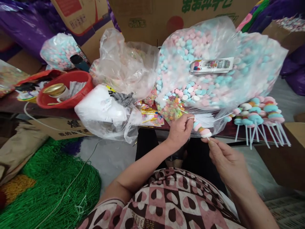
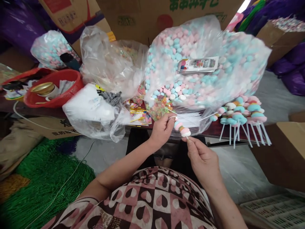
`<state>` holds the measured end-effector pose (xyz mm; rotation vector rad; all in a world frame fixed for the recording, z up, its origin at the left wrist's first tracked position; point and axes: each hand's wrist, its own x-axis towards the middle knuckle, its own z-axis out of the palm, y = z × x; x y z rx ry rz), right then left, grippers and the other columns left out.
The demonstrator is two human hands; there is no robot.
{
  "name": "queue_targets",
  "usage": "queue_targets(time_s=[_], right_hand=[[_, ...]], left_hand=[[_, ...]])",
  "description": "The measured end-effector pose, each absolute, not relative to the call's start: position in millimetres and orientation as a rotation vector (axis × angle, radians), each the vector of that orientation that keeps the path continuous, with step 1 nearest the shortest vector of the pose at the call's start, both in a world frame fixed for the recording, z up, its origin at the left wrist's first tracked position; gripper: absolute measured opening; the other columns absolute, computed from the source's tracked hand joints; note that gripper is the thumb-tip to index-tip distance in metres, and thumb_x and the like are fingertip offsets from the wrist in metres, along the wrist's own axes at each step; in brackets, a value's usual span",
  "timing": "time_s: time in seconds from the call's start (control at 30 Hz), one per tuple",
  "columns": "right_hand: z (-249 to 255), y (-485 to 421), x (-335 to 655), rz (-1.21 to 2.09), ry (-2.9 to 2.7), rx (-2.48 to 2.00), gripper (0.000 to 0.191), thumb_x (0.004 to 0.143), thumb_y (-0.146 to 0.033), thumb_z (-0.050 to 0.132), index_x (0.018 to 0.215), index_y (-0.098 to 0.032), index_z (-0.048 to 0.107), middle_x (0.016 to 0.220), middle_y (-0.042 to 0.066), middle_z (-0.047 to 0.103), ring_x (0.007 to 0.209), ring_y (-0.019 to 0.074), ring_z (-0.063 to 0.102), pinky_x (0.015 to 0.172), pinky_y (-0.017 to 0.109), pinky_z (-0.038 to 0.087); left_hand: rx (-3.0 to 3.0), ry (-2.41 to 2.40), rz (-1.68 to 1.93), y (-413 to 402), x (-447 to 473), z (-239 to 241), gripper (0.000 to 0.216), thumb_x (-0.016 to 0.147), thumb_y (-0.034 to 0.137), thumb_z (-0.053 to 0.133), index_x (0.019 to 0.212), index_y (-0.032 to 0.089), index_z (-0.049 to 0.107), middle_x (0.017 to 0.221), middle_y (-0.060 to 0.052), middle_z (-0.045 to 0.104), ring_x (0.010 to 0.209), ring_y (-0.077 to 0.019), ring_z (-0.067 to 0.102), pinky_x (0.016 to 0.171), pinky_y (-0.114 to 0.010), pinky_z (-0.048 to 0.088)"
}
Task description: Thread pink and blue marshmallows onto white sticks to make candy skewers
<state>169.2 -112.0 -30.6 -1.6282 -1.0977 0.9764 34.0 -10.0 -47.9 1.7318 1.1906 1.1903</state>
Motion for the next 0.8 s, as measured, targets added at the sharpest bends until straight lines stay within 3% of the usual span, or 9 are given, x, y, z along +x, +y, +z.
queue_targets(time_s=[0.4, 0.8], right_hand=[[-37.5, -109.0, 147.9, 0.875, -1.301, -1.655, 0.039, 0.086, -0.052, 0.056, 0.095, -0.020, 0.076, 0.048, -0.002, 0.050, 0.048, 0.0138, 0.048, 0.045, 0.024, 0.037], [-48.2, -109.2, 144.9, 1.076, -1.084, -1.559, 0.042, 0.088, -0.053, 0.055, 0.101, -0.016, 0.072, 0.050, -0.007, 0.035, 0.045, 0.0083, 0.030, 0.041, 0.022, 0.022]], left_hand=[[1.539, 1.242, 1.349, -15.5, 32.2, -49.0, 0.023, 0.097, 0.033, 0.046, 0.106, 0.019, 0.062, 0.093, -0.005, 0.072, 0.086, -0.0152, 0.067, 0.078, -0.027, 0.050], [1.692, 1.185, 1.330, -14.2, 31.2, -51.0, 0.024, 0.097, 0.033, 0.044, 0.105, 0.021, 0.064, 0.101, -0.006, 0.073, 0.096, -0.0162, 0.069, 0.085, -0.028, 0.051]])
